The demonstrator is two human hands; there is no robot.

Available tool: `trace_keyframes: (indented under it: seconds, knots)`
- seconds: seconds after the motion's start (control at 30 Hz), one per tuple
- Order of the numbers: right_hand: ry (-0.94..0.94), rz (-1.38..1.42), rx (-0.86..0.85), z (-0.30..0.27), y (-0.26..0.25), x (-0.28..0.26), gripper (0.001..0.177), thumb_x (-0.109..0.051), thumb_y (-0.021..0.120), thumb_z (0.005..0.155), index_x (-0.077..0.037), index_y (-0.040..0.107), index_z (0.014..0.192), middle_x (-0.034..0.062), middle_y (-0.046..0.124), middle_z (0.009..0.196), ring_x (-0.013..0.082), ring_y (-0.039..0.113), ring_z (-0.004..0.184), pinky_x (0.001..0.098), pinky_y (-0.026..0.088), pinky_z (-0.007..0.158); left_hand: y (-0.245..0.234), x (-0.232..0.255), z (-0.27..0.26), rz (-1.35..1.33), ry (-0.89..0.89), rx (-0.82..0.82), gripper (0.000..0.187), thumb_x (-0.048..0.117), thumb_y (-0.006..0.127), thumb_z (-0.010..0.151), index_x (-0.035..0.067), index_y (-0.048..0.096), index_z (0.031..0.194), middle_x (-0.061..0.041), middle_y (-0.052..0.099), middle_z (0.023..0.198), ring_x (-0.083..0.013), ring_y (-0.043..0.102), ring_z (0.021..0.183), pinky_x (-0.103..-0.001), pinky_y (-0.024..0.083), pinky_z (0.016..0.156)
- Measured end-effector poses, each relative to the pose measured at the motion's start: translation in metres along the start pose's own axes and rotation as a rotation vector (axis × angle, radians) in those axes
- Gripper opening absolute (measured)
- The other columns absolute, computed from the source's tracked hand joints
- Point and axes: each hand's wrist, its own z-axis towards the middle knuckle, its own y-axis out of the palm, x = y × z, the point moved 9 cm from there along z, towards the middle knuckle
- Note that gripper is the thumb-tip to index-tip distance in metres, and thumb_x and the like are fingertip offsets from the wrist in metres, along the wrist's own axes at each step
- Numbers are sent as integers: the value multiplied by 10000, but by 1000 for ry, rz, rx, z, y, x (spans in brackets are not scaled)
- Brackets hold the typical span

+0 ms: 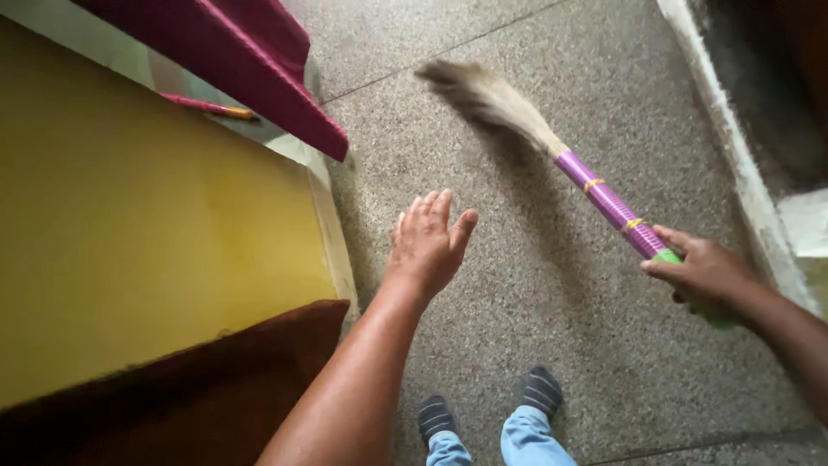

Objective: The person sweeps a floor using a broom, pushing debris along a hallway and towards an entrance area with a floor mat.

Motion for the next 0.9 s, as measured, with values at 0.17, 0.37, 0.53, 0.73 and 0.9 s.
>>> trace_keyframes:
  seconds: [0.17,0.37,0.53,0.73,0.9]
  knots:
    - [-128,-142,35,-26,-1,-54,927,-385,835,859,-399,328,1636,211,739,900,223,633,634,390,535,546,-20,-13,4,30,-12,47,829,681,235,1006,91,302,1584,-162,294,1639,-328,208,1538,-491,124,1243]
    - [-467,-514,-108,1,6,-103,863,-396,749,833,-445,310,1574,30,680,1258,204,724,894,391,605,764,-37,-34,20,-8,-28,148,815,667,317,999,68,389,1548,-181,381,1598,-346,279,1510,-510,170,1223]
    - [-468,-944,85,96,6,-99,761,-447,684,900,-361,351,1580,60,735,1166,214,749,923,382,639,813,-35,-45,49,18,42,254,811,687,345,989,78,456,1513,-172,444,1569,-360,353,1477,-536,241,1201]
    - [-780,-540,389,186,-1,-75,622,-366,632,938,-210,519,1530,141,743,1080,238,741,829,389,637,752,-44,-74,60,-60,44,278,848,715,290,983,94,414,1548,-163,419,1602,-352,324,1522,-550,205,1236]
    - [-459,-581,344,201,-4,-65,616,-408,595,993,-182,507,1559,177,758,1064,309,740,750,464,647,625,-75,-115,70,-86,30,254,903,732,216,995,66,329,1594,-199,353,1626,-370,264,1534,-545,158,1241]
